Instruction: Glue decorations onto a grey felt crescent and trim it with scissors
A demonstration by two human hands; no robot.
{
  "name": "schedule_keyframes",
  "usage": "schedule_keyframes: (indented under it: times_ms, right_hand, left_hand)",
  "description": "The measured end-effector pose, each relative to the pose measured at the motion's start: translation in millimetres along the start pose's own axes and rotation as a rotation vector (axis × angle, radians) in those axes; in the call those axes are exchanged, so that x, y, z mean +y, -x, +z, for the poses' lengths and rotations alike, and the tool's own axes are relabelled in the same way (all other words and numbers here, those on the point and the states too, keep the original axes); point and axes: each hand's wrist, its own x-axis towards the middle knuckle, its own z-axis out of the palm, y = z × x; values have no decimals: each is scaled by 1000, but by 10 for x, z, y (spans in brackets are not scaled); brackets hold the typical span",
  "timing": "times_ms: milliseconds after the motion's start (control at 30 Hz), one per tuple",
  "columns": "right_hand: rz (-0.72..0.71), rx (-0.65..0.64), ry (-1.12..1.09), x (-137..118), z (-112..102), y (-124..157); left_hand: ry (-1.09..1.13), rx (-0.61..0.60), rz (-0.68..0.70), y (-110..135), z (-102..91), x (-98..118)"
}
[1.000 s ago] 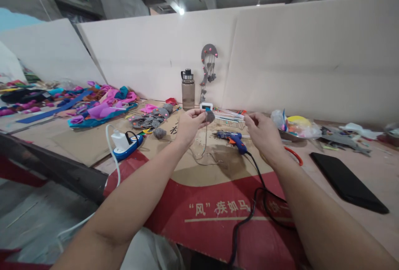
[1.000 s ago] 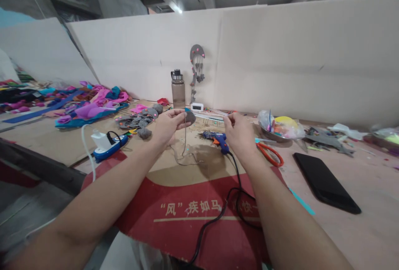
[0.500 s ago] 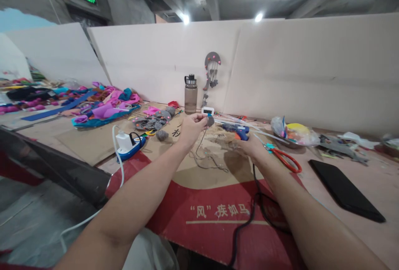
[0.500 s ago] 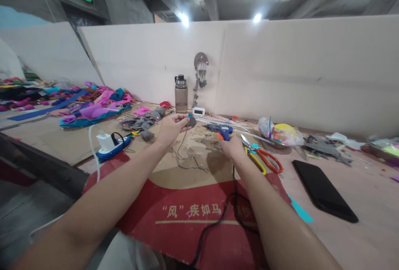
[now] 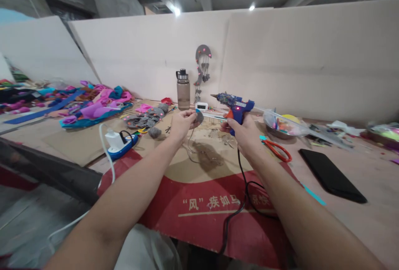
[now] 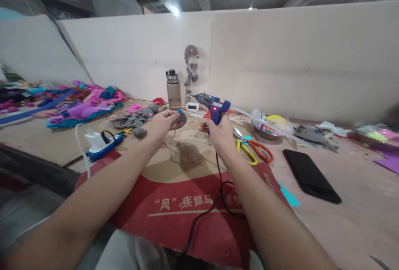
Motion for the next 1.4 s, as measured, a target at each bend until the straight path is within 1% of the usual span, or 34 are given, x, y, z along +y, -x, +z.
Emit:
schedule_keyframes:
  times_ms: [33,100,200,267,400,500,633,767,900,1233,1400]
  right_hand:
    - [9,-13,-55,-26,23,32]
    - [-2,-60,-75,-58,57,87]
    - [-25,-152,2,-76,92,136]
    - [-22,-175,43,-79,113,157]
    - [-39,-165,153,-52,140,189]
    - [-60,-159,304,-20,133,203]
    - [-68,-162,449,-74,134,228]
    - [-48,-152,489,-190,163,263]
    - [-39,-153,546,-234,175,277]
    - [-69,-144,615,-127,143,256]
    - [-77,-128,649,-128,137,251]
  left_hand:
    - [-6,-14,3,8,2,4]
    - [-8,-15,23,24,7,15]
    - [-17,-5,27,36,12,29]
    - [-14,2,27,35,17,32]
    - [6,11,9,28,30,30]
    - [9,25,9,26,35,33]
    - [-1,24,16,22,29,44]
    - [-11,23,10,10,24,44]
    - [-1,17,10,5,23,34]
    - [-24,20,33,-18,6,-7]
    - [-41,20,48,-54,-8,-40]
